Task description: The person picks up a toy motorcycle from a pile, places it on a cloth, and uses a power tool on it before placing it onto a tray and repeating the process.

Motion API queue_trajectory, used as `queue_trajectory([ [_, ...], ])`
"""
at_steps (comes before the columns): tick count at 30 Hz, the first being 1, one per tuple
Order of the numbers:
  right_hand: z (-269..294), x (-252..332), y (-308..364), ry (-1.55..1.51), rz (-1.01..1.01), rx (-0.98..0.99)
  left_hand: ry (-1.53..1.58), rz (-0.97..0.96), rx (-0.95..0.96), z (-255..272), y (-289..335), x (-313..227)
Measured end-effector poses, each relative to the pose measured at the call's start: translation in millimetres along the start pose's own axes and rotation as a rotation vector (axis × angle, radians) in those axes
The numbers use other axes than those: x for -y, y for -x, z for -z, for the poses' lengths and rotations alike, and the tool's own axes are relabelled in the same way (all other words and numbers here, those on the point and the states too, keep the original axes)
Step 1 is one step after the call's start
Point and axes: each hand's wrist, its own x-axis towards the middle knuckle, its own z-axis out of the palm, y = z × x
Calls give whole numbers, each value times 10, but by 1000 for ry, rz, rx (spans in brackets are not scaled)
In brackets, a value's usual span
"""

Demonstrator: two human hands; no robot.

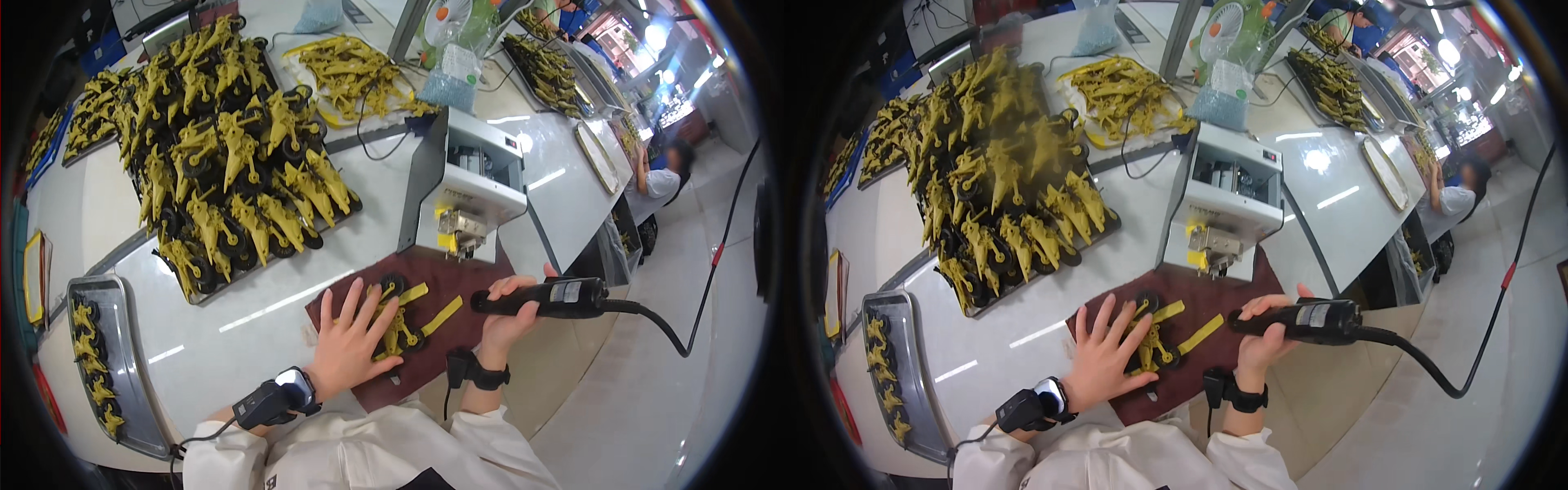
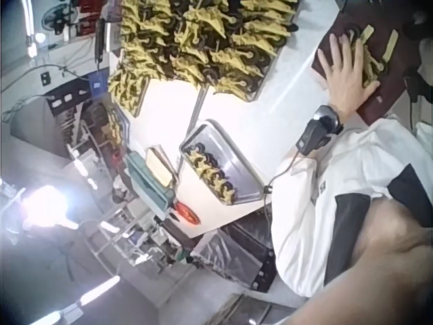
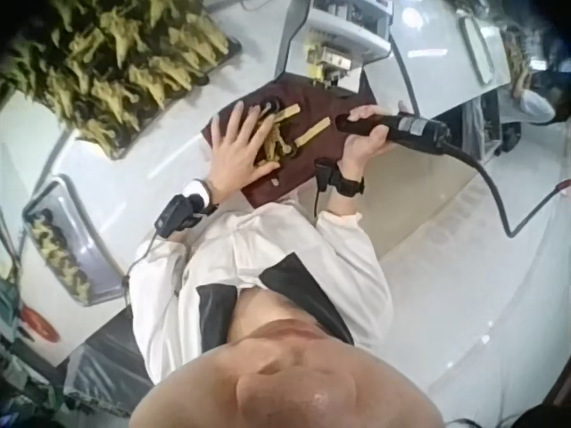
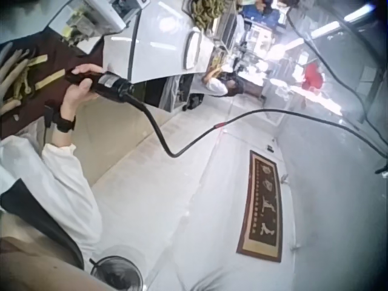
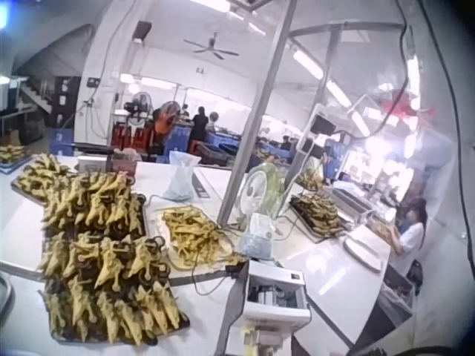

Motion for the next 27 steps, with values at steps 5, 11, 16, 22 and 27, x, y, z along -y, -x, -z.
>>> queue_trajectory([
  [5, -206, 506, -399, -31, 205, 22, 17, 4, 7, -45, -23, -43],
  [11, -777, 466, -776, -21, 198, 143, 145, -16, -29, -81, -54, 52],
  [16, -887, 175, -735, 35, 66, 204, 312, 25, -69, -76, 3, 104],
  [22, -639, 113, -385, 90, -221, 222, 195, -7, -86, -97, 89, 59],
  [27, -706, 512, -429, 29, 119, 186, 139, -72, -26, -107, 89, 33],
])
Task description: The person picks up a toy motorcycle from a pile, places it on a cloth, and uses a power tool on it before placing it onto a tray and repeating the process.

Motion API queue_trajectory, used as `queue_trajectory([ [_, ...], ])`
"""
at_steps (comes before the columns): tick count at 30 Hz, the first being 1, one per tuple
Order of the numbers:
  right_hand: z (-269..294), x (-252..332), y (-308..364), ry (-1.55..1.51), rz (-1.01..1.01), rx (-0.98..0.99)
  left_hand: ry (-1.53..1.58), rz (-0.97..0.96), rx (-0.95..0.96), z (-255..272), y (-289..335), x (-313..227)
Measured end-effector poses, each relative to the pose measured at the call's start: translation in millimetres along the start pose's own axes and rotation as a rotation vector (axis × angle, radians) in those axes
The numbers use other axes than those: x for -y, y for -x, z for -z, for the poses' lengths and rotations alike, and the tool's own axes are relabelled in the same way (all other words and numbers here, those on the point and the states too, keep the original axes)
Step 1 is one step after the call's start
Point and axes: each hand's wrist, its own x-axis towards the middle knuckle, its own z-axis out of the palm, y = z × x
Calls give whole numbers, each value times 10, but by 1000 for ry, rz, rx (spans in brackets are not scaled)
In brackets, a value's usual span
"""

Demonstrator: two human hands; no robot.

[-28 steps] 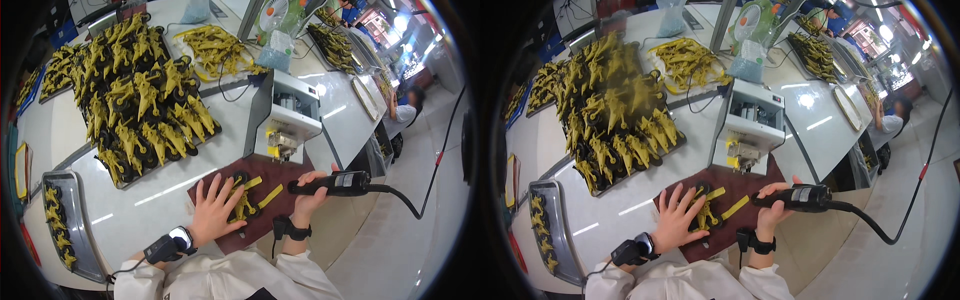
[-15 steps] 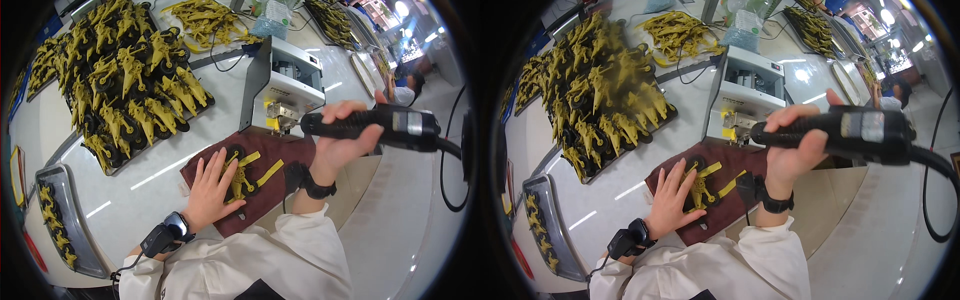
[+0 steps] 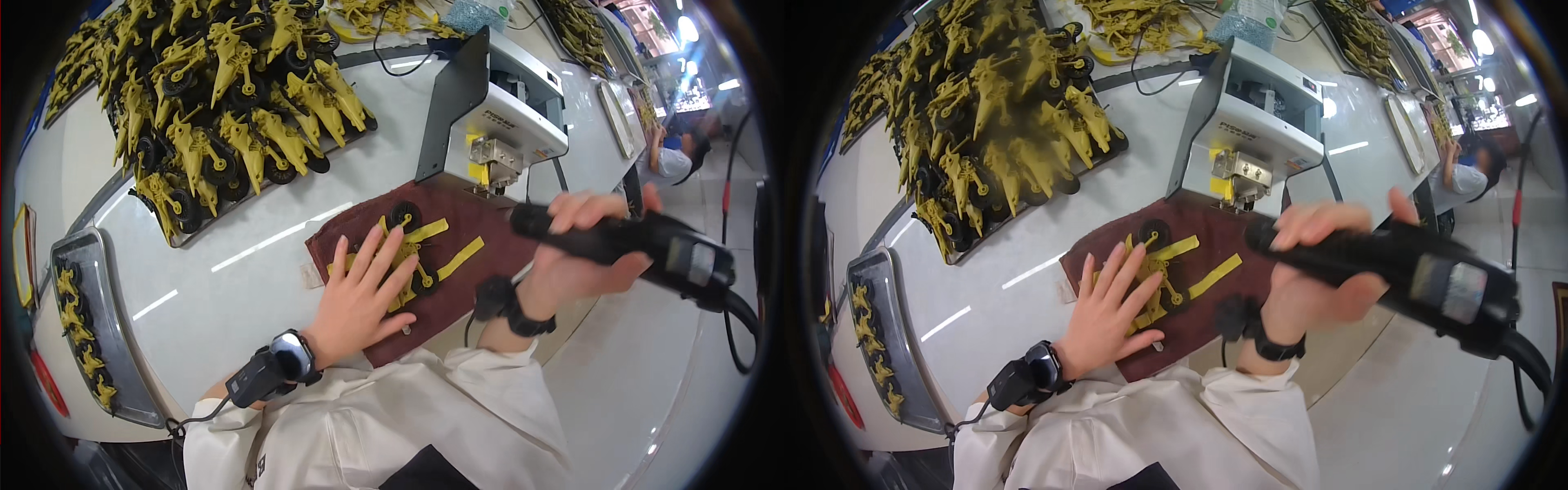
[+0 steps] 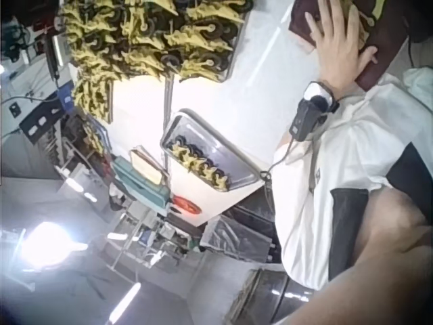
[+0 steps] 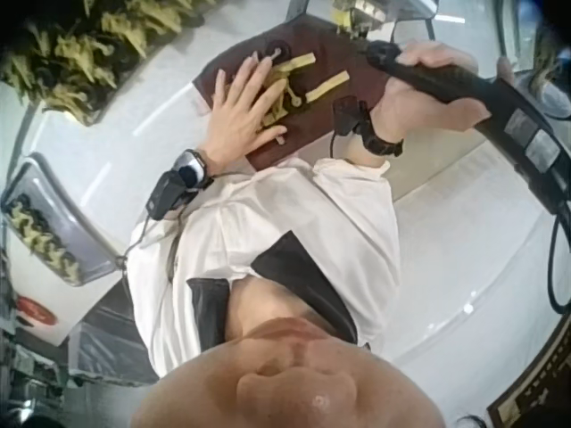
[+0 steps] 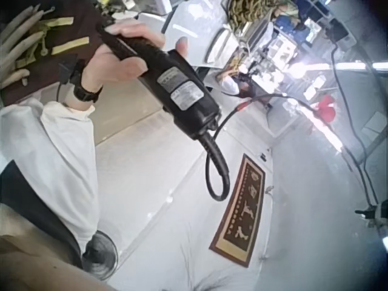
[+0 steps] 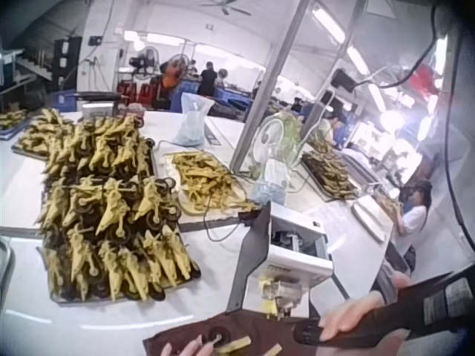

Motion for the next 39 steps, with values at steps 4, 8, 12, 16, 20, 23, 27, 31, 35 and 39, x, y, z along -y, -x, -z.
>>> queue_trajectory([
  [4, -84, -277, -260, 2, 65, 20, -2, 22, 25, -17, -17, 56],
  [8, -89, -401, -173, -41, 37, 53, 40, 27, -13, -33, -11, 42],
  [12, -31, -215, -29, -133, -201, 88, 66, 26, -36, -64, 0, 55],
  [16, -16, -11, 364, -371, -204, 227, 81, 12, -42, -16, 39, 86],
  [20, -177, 12, 552, -292, -171, 228, 146, -37, -24, 21, 14, 128],
  [23, -205, -44, 633, -171, -200, 226, 132, -32, -29, -35, 25, 138],
  [27, -211, -93, 662, -182, -210, 264, 147, -38, -36, -18, 26, 139],
  [31, -231, -191, 705, -119, -287, 297, 148, -34, -32, -27, 31, 162],
  [35, -248, -213, 726, -149, -308, 297, 144, -36, -21, -17, 26, 177],
  [39, -275, -266, 761, -123, -275, 291, 138, -37, -20, -9, 14, 179],
])
